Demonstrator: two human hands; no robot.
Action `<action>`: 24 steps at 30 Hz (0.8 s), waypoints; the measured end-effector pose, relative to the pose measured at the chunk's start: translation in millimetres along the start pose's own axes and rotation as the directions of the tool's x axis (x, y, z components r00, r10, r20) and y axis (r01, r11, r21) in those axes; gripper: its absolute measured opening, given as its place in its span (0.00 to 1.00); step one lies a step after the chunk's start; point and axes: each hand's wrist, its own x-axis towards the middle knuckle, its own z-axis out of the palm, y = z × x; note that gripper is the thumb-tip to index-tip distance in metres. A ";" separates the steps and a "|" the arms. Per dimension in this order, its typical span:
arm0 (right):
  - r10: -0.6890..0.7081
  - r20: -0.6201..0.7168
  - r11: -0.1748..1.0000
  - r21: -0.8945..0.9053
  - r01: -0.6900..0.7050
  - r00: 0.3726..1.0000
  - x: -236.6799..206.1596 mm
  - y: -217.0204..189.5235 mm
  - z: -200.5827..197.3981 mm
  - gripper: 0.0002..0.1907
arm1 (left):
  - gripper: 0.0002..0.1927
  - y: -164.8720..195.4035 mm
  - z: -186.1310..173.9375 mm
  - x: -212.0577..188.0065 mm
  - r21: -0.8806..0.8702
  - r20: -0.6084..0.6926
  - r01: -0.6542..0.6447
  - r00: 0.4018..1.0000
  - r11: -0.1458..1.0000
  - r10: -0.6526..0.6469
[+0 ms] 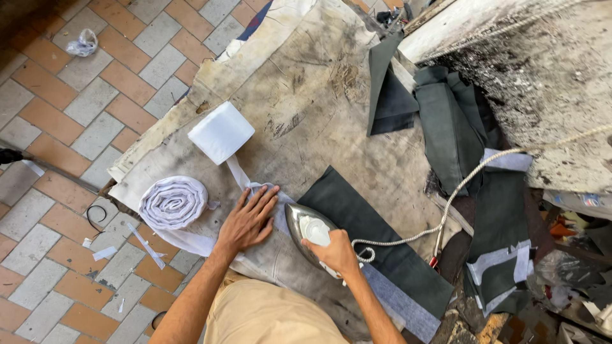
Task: The person lays a strip of white fusible interfacing onto a dark fabric panel, aligns it along the edge, and presses it in place with a clothes iron. They then trim the excess interfacing with scissors and roll up the remaining interfacing roll.
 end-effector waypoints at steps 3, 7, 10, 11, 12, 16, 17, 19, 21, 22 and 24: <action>0.005 0.020 1.000 0.031 -0.005 1.000 6.6 3.3 -2.0 0.27 | 0.32 -8.0 14.0 3.8 -0.010 0.013 0.003 1.000 1.000 -0.003; -0.066 -0.057 0.998 -0.004 0.066 0.996 15.1 4.0 -4.1 0.28 | 0.35 -10.3 25.7 14.5 0.114 0.086 0.049 0.995 0.992 -0.059; -0.013 -0.043 1.000 -0.013 0.012 0.999 18.5 3.4 -5.9 0.24 | 0.37 1.1 29.8 25.1 0.212 0.132 0.160 0.973 0.964 -0.190; -0.042 -0.053 0.999 -0.004 0.042 0.998 20.6 3.2 -6.5 0.21 | 0.38 2.1 30.8 31.4 0.240 0.123 0.212 0.961 0.947 -0.246; -0.070 -0.062 0.997 0.006 0.071 0.996 21.0 3.0 -7.0 0.19 | 0.39 4.1 31.4 36.2 0.306 0.193 0.197 0.945 0.931 -0.264; -0.124 -0.113 0.992 0.010 0.126 0.986 24.2 3.8 -10.1 0.16 | 0.38 3.7 35.8 56.8 0.357 0.379 0.139 0.882 0.924 -0.279; -0.124 -0.111 0.992 0.003 0.125 0.986 24.8 4.3 -11.0 0.16 | 0.36 1.6 37.3 60.7 0.323 0.407 0.142 0.872 0.936 -0.273; -0.127 -0.113 0.992 -0.014 0.126 0.985 27.4 5.4 -12.5 0.16 | 0.25 -7.6 41.9 69.8 0.166 0.469 0.211 0.842 0.963 -0.265; -0.110 -0.098 0.994 -0.010 0.109 0.989 29.0 6.4 -13.5 0.15 | 0.22 -13.4 45.5 72.7 0.079 0.509 0.220 0.830 0.972 -0.229; -0.102 -0.091 0.995 -0.009 0.102 0.991 29.7 6.9 -13.8 0.15 | 0.22 -15.3 47.6 73.4 0.068 0.518 0.190 0.832 0.979 -0.198; -0.079 -0.072 0.997 0.018 0.080 0.994 30.0 7.8 -14.2 0.14 | 0.21 -15.4 52.6 73.8 0.076 0.535 0.146 0.829 0.986 -0.163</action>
